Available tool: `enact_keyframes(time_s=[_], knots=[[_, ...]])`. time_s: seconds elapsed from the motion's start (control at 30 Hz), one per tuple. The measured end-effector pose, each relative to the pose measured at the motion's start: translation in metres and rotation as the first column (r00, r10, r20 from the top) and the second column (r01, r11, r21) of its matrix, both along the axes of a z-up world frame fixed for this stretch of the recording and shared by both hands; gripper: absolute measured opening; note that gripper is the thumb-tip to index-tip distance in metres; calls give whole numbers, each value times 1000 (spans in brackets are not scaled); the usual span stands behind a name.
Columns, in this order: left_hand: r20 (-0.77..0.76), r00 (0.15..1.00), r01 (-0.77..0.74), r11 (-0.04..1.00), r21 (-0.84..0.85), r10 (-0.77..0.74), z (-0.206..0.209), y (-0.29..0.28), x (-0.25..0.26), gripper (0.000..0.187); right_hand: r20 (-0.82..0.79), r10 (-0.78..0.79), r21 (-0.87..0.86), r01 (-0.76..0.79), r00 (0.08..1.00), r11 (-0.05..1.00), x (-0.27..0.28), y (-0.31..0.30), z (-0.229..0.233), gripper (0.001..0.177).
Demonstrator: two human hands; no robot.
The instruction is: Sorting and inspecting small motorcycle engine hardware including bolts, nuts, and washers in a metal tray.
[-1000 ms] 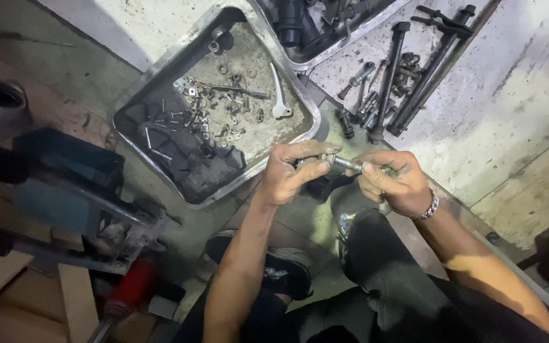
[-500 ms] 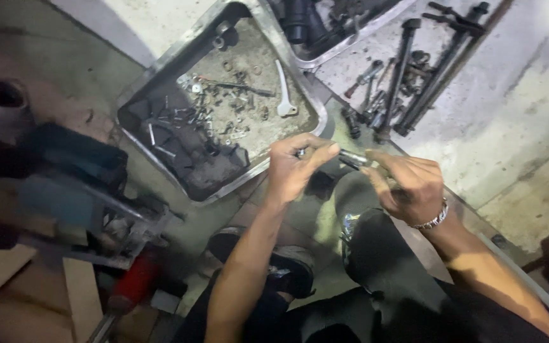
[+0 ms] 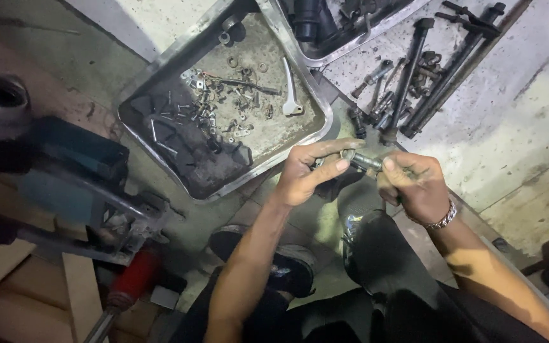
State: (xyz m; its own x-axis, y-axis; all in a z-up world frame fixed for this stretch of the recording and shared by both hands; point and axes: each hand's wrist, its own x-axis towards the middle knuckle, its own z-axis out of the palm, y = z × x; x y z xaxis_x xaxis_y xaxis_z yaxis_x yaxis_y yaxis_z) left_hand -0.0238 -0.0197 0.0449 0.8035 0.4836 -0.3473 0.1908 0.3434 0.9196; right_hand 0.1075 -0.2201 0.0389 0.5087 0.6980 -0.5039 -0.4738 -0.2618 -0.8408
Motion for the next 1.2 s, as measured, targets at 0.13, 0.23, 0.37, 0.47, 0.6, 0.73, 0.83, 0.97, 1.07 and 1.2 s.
enact_keyframes(time_s=[0.13, 0.23, 0.37, 0.47, 0.6, 0.73, 0.83, 0.97, 1.07, 1.2], knots=[[-12, 999, 47, 998, 47, -47, -19, -8, -3, 25, 99, 26, -32, -23, 995, 999, 6, 15, 22, 25], [-16, 995, 95, 991, 90, -94, -27, -13, 0, 30, 340, 132, -108, -101, 931, 989, 13, 15, 23, 7], [-56, 973, 231, 938, 260, -224, -10, -5, 3, 36, 409, 161, -86, -137, 898, 987, 10, 16, 25, 11], [-27, 938, 335, 884, 327, -346, 14, 9, 8, 23, 315, 149, -72, -133, 937, 989, 11, 7, 19, 15], [-89, 911, 406, 838, 364, -403, 18, 5, 9, 31, 335, 232, -146, -193, 913, 970, 17, -8, 13, 15], [-208, 904, 428, 791, 437, -374, -1, -13, 13, 37, 388, 243, -189, -181, 889, 965, 14, -7, 17, 15], [-138, 915, 402, 842, 360, -378, 1, -13, 16, 26, 389, 235, -209, -163, 891, 964, 16, -15, 10, 15], [-106, 916, 401, 877, 267, -387, 14, -10, 22, 27, 325, 214, -192, -157, 921, 969, 20, -19, 11, 20], [-190, 898, 437, 857, 274, -397, -9, -21, 21, 30, 350, 224, -217, -154, 910, 964, 20, -18, 13, 19], [-142, 894, 445, 879, 171, -425, -14, -21, 22, 23, 325, 207, -216, -141, 923, 966, 20, -36, -6, 19]])
